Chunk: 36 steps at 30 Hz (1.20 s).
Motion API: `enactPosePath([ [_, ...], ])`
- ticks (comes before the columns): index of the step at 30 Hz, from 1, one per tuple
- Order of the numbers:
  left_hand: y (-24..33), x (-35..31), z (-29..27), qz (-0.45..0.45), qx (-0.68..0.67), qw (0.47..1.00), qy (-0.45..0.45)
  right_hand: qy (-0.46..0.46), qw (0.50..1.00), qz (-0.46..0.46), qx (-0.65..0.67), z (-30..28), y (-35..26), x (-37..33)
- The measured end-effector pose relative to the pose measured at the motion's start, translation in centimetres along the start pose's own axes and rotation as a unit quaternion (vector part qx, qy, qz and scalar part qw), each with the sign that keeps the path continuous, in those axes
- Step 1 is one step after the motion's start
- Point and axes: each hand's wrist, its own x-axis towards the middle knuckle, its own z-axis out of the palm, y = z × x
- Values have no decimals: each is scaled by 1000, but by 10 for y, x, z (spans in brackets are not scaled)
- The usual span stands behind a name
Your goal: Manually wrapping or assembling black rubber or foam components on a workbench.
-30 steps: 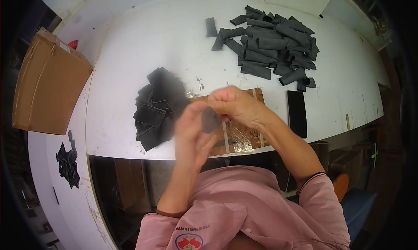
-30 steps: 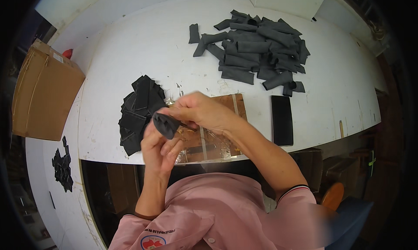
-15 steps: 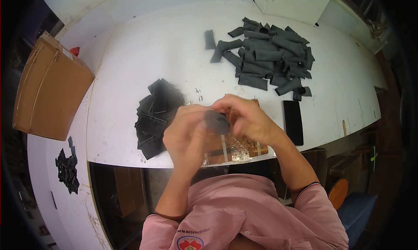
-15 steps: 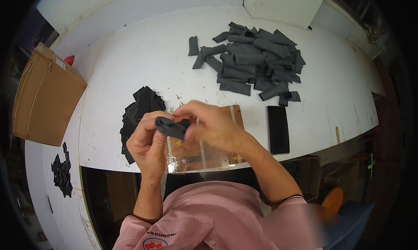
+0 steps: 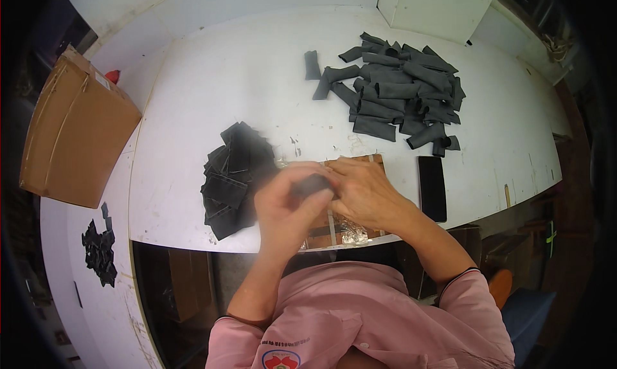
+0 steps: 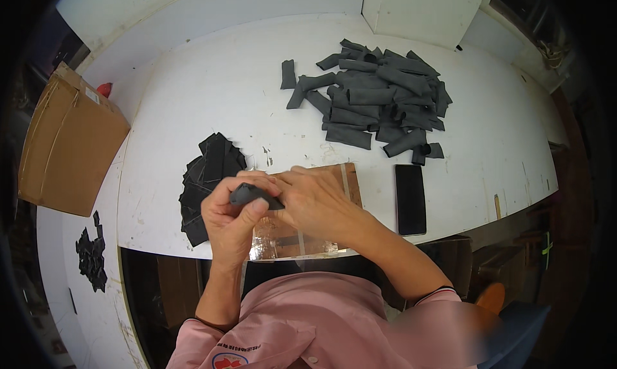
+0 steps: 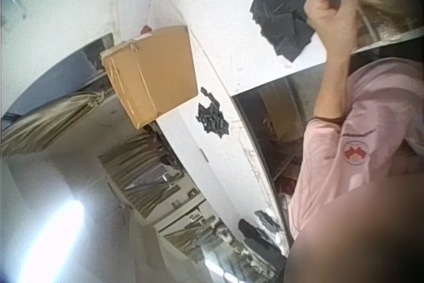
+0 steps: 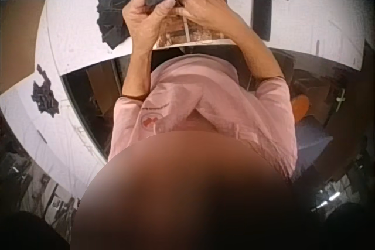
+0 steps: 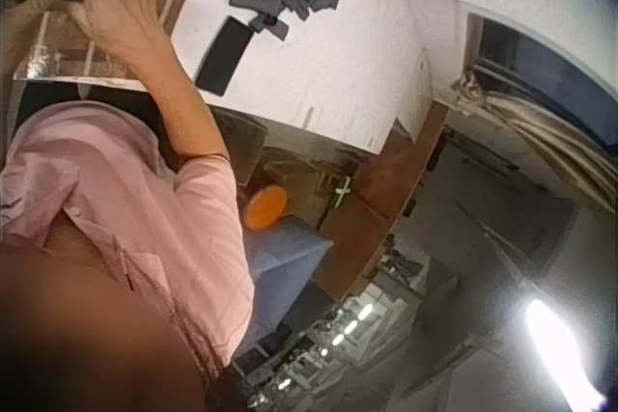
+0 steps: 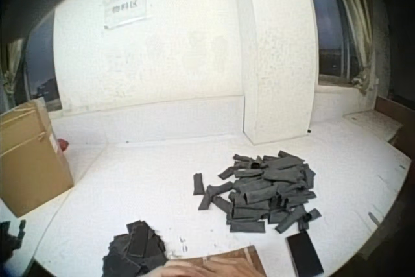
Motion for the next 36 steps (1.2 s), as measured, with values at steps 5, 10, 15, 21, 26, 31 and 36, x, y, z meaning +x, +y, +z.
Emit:
enactPosePath([
  [5,-2,9,-5,-98,141,984,-51,-2,1000,-16,17,17,11,-12],
  [10,15,9,-4,-88,99,989,-64,15,995,-25,92,13,7,-6],
  [15,-6,11,-7,-155,124,975,-101,64,984,50,159,35,15,-15],
  [21,2,-5,4,-13,133,991,26,109,984,-30,139,29,8,-16],
  [26,-7,-2,-6,-84,255,959,-87,75,982,41,170,44,21,-20],
  [31,3,-9,9,-24,138,989,48,95,983,40,153,37,15,-17],
  [36,6,-6,2,8,-26,997,65,51,997,11,52,16,6,-10],
])
